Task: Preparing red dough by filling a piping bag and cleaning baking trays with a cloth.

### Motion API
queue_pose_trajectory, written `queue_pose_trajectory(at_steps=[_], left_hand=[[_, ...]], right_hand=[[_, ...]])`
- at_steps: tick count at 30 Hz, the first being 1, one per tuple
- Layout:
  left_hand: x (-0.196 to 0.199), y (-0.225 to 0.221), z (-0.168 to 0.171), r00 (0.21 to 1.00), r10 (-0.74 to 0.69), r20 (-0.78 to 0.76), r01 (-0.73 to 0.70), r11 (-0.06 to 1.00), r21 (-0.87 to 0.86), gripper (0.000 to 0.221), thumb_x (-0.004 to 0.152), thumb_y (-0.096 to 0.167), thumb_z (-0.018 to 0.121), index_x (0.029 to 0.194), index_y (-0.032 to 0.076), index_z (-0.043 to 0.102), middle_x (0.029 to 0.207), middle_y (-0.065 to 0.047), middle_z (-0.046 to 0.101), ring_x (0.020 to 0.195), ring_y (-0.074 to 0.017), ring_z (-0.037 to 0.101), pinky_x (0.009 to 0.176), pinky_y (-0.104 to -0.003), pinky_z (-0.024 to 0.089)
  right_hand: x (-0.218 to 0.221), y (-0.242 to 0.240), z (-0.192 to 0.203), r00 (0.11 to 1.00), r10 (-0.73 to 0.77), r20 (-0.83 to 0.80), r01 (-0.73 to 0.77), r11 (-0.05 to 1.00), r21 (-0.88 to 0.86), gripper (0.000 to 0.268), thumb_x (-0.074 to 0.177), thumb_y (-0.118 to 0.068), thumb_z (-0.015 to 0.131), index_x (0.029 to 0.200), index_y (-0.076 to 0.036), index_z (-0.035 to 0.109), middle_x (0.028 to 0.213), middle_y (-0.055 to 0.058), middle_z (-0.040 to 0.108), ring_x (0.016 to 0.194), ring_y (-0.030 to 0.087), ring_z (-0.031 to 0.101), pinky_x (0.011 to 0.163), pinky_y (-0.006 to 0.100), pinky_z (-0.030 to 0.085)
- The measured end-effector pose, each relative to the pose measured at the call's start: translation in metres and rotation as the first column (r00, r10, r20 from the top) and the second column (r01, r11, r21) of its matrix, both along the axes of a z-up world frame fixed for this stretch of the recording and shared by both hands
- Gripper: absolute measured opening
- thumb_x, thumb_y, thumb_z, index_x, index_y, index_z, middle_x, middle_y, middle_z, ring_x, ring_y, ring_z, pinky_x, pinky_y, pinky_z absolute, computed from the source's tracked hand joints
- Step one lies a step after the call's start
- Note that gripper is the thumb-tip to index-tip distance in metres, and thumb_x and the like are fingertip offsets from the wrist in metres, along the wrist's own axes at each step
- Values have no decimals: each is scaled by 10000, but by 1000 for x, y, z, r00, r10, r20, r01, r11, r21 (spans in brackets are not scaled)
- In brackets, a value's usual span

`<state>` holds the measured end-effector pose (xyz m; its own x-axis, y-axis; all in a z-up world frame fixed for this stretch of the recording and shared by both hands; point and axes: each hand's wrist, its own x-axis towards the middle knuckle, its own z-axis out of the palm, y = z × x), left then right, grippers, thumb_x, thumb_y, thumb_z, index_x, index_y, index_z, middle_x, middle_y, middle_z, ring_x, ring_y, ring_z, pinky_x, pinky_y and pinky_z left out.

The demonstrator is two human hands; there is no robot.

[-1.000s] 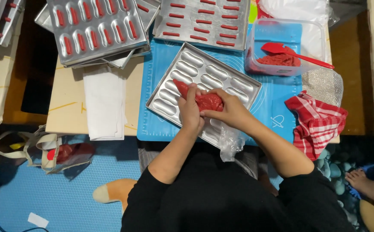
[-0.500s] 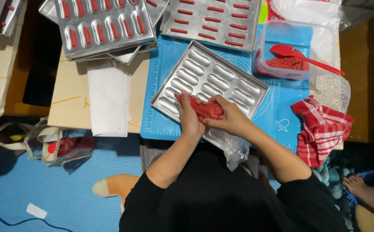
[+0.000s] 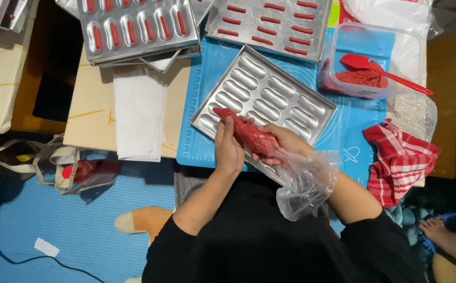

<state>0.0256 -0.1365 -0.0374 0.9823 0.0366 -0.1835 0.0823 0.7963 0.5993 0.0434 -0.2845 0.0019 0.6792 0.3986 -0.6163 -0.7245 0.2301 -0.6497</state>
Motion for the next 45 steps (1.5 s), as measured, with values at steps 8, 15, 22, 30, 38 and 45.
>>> queue_pose_trajectory(at_steps=[8,15,22,30,38,45], left_hand=[[-28,-16,14,987,-111,-114,128,978,163,565,967,367,698,1385,61,474,1190,-139,653,917,-185,702,501,-257,636],[-38,-30,-23,976,-69,-206,68,998,-13,350,1038,248,622,1347,128,510,1226,-67,650,1137,-180,645,953,-346,583],[-46,-23,-33,956,-240,-170,264,954,142,736,841,52,827,1454,88,421,1386,-109,539,1282,-194,527,1052,-418,497],[-40,-10,-54,845,-426,-325,403,905,-138,680,840,111,855,1423,54,510,1288,-143,619,1143,-252,649,942,-468,575],[-27,-12,-65,847,-347,-403,302,938,-173,647,828,89,866,1359,-61,526,1211,-257,641,1062,-352,689,822,-585,585],[-21,-2,-52,836,-285,-469,218,957,-193,616,826,37,837,1325,-125,515,1135,-268,632,1021,-362,695,845,-551,589]], right_hand=[[1,4,-6,996,81,-27,-85,986,-142,581,976,-525,531,954,54,574,586,316,576,303,338,517,216,374,304],[23,-1,32,737,518,435,77,575,-815,429,1051,-459,491,841,-152,706,661,80,667,713,266,657,734,383,539],[46,24,-4,749,623,225,-390,689,-611,437,940,-472,686,845,-53,767,722,77,712,651,190,656,598,305,543],[53,42,-27,827,530,188,-385,777,-497,356,945,-268,728,707,-5,736,611,105,692,504,171,673,480,252,538],[74,50,-61,803,574,162,-335,658,-674,368,943,-347,753,809,-5,762,670,108,710,565,223,698,534,289,551],[78,62,-70,817,566,114,-285,567,-773,378,913,-412,759,889,-36,787,766,116,736,685,255,722,625,313,564]])
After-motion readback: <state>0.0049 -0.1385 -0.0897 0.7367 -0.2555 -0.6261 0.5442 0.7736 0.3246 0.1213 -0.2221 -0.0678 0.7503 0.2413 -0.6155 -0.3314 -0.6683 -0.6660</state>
